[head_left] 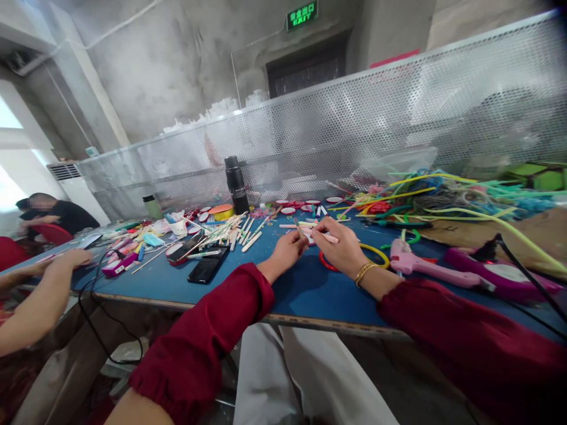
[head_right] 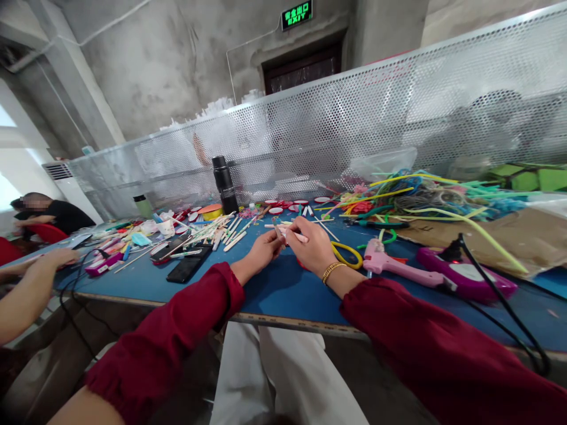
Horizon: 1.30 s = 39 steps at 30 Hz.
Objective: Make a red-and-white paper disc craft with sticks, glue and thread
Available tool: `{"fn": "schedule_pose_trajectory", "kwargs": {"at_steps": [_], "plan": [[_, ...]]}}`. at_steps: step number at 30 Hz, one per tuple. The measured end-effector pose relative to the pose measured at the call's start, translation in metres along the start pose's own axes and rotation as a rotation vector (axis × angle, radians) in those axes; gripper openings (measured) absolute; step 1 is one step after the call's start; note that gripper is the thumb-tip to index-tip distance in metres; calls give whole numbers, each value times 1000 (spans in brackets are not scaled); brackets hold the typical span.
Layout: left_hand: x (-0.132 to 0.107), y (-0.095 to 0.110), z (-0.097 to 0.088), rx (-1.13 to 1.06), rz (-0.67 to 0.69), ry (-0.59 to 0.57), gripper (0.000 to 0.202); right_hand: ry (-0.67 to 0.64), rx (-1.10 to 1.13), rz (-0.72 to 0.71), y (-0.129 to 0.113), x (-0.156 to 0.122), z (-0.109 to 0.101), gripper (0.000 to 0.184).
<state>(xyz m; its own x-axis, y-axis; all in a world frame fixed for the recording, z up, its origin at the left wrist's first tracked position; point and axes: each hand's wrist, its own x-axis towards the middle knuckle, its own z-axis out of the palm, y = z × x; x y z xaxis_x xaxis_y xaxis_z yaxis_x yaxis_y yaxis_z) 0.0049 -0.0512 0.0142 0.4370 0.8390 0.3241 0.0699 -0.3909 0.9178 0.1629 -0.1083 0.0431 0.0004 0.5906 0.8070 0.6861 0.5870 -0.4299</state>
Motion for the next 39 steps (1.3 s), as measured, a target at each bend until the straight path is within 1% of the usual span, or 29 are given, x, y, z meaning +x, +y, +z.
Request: {"fn": "schedule_pose_trajectory", "kwargs": {"at_steps": [4,14,21,27,30,35,39], "plan": [[0,0,1,-23,-27,7,27,34,-6,-9,0,0,0,13],[1,-1,0,2,-14,10,25,-1,3,-35,-4,0,0,14],[-1,2,0,-2,-42,20,27,4,-6,-29,-6,0,-1,16],[0,1,1,-22,-25,9,29,-14,-27,-48,-6,0,0,17],[0,2,0,-10,-31,19,29,3,-40,-51,-4,0,0,17],[0,1,0,-19,11,7,27,20,-31,-46,-4,0,0,16],[0,0,0,-14,1,9,28,24,-33,-75,-6,0,0,16]]}}
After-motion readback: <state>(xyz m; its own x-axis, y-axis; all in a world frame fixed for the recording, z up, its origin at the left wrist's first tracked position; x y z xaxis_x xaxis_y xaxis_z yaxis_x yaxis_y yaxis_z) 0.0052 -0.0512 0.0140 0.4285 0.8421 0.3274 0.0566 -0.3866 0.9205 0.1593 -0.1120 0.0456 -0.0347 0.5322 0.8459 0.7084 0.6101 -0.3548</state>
